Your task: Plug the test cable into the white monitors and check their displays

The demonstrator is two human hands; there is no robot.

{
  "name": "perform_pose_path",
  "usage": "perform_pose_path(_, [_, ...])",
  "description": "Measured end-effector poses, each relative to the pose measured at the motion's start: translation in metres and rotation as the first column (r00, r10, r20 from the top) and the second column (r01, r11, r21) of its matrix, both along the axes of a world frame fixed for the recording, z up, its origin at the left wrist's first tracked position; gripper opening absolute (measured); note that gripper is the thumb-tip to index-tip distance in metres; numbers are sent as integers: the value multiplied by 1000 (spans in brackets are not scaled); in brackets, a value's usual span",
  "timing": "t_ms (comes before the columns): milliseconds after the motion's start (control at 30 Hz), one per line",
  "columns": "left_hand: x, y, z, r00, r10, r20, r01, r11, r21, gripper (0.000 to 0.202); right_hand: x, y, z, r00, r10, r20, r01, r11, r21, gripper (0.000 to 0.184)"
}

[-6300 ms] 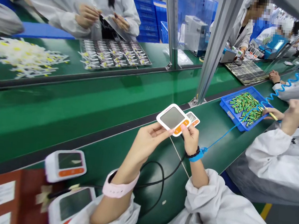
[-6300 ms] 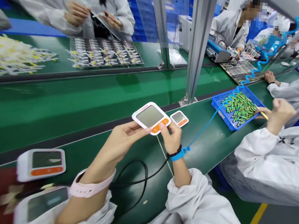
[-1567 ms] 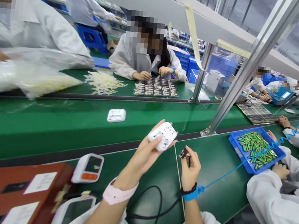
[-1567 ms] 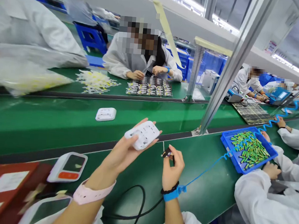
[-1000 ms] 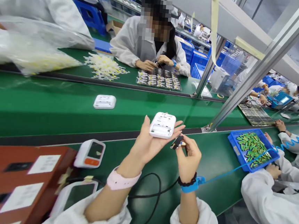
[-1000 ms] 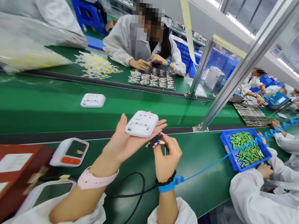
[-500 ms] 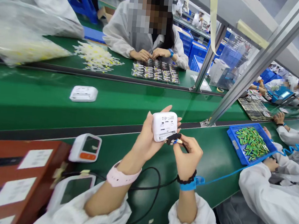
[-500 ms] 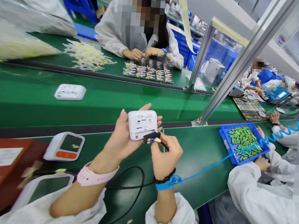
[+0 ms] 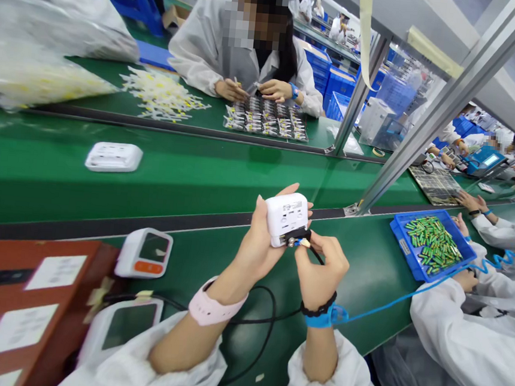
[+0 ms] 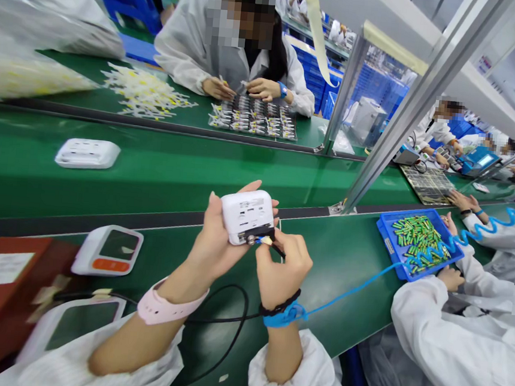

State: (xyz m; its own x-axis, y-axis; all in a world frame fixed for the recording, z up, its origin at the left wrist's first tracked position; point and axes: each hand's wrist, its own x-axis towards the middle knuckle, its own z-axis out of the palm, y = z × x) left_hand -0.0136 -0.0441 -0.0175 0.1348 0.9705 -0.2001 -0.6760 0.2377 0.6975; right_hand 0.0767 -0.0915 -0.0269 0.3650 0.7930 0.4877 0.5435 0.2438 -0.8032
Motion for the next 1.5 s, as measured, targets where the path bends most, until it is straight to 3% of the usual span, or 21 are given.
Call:
perform_pose_path(333, [3,1,-6,995,89,-43,-84,991,103,84,5,4,-4,994,106,30,-109,988,113,21])
perform_pose_path(600, [4,2,-10,994,97,-59,-87,985,148,75,7,9,-21,980,194,52,-199,973,117,22])
perform_pose_path(733, [5,3,-11,998,52,-27,-50,994,93,80,9,11,-31,978,205,-26,-203,978,51,24])
perform_pose_path(833, [7,2,-10,999,-1,-42,2,999,40,72,17,13,-38,956,241,-167,-251,967,-39,24])
perform_pose_path(900, [8,0,-11,993,-72,-92,73,997,16,73,26,15,-40,899,272,-345,-320,943,-92,21])
perform_pose_path(1033, [6,-1,-13,949,-219,-227,237,970,53,79,48,16,-41,648,277,-710,-500,857,-123,19])
perform_pose_path(1167, [0,2,-17,851,-352,-389,398,917,41,66,59,13,-40,494,291,-820,-624,775,-101,29])
perform_pose_path(1267, [-2,3,-19,805,-372,-462,417,909,-7,63,59,13,-43,428,308,-850,-688,720,-86,34])
perform_pose_path(1367, [1,3,-17,832,-288,-474,328,945,2,65,56,14,-48,491,318,-811,-662,741,-110,36])
perform_pose_path(1500, [6,1,-13,853,-152,-499,176,984,1,67,54,17,-52,675,297,-675,-492,863,-113,38])
